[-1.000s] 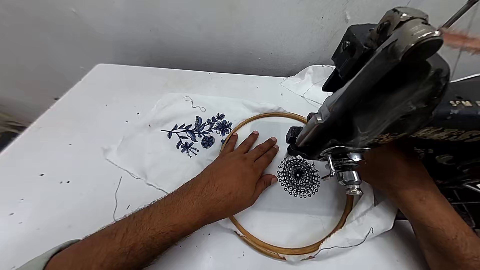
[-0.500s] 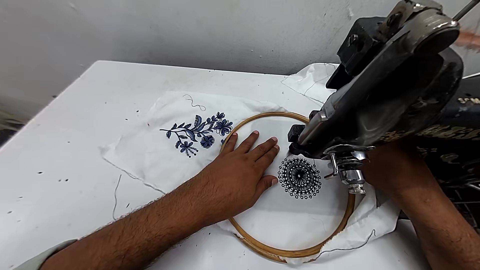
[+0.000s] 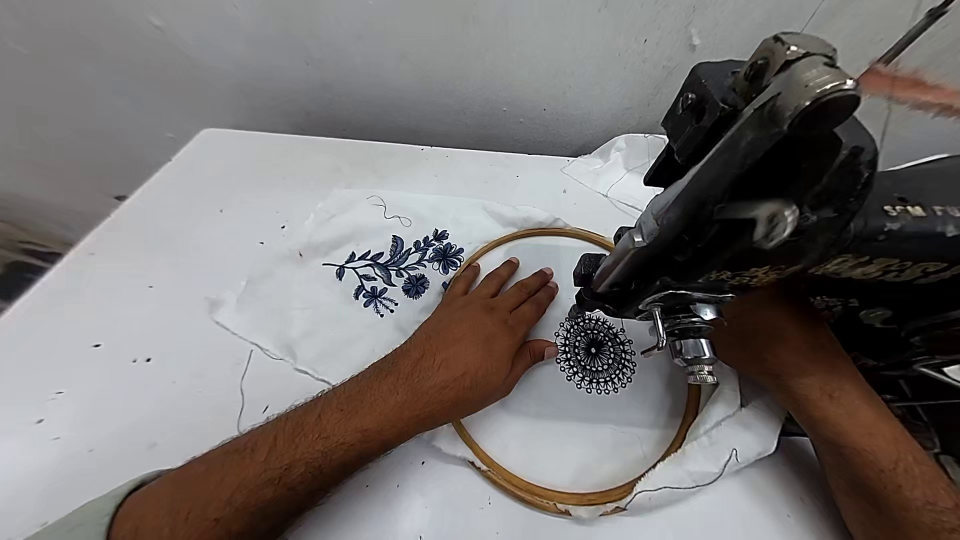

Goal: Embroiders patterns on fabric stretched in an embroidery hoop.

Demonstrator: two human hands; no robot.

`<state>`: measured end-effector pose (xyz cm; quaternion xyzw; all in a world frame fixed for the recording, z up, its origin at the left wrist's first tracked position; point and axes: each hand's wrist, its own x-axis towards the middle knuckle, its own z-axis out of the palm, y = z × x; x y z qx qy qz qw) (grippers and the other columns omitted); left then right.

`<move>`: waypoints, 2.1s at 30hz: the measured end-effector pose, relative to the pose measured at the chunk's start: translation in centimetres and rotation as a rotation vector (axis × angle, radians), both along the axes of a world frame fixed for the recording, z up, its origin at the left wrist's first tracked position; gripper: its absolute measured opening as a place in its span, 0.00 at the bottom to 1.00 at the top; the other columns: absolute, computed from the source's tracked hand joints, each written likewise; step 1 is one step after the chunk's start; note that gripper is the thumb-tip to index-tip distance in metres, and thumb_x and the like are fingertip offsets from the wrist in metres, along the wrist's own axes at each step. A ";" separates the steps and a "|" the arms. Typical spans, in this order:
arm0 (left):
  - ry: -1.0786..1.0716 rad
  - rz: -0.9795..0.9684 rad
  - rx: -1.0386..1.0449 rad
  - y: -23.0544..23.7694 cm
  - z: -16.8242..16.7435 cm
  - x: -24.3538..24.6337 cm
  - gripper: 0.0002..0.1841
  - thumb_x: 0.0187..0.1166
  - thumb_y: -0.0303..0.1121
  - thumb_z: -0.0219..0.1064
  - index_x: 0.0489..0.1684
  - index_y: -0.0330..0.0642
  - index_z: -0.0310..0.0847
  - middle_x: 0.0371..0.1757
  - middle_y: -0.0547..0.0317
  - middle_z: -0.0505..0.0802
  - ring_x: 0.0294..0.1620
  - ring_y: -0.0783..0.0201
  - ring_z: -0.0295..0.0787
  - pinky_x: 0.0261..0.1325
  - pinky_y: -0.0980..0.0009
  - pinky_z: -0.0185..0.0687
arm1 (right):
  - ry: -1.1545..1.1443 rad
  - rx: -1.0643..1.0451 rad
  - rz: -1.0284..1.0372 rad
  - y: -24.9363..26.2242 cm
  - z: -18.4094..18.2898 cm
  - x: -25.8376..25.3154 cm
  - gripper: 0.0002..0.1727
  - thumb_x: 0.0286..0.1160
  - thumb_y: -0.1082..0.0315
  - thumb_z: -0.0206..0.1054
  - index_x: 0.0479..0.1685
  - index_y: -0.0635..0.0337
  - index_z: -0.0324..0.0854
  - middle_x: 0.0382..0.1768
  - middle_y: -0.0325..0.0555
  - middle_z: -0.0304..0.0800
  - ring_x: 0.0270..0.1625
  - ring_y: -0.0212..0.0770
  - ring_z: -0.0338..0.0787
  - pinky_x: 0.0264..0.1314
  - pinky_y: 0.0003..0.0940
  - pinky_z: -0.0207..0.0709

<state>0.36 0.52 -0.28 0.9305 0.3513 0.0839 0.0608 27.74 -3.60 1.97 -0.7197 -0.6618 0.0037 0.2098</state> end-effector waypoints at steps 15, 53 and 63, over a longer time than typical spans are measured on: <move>0.040 0.017 -0.033 -0.5 0.2 -0.1 0.34 0.92 0.58 0.40 0.90 0.51 0.66 0.92 0.64 0.68 0.94 0.50 0.57 0.90 0.35 0.50 | -0.024 -0.027 -0.044 -0.2 0.3 -0.5 0.16 0.70 0.59 0.76 0.27 0.62 0.79 0.27 0.52 0.79 0.33 0.50 0.81 0.34 0.53 0.68; 0.048 0.002 -0.030 -0.8 0.4 -0.3 0.33 0.91 0.56 0.41 0.90 0.48 0.66 0.92 0.60 0.68 0.93 0.48 0.57 0.89 0.33 0.49 | -0.003 -0.030 -0.060 -0.5 0.6 -1.0 0.13 0.70 0.64 0.76 0.26 0.60 0.80 0.26 0.51 0.80 0.32 0.49 0.81 0.33 0.53 0.69; 0.062 0.001 -0.033 -0.7 0.4 -0.3 0.33 0.92 0.56 0.41 0.90 0.49 0.66 0.92 0.62 0.68 0.94 0.49 0.57 0.89 0.34 0.49 | 0.006 -0.032 -0.061 -0.5 0.4 -0.8 0.14 0.71 0.63 0.76 0.25 0.59 0.80 0.25 0.49 0.80 0.31 0.49 0.81 0.32 0.53 0.69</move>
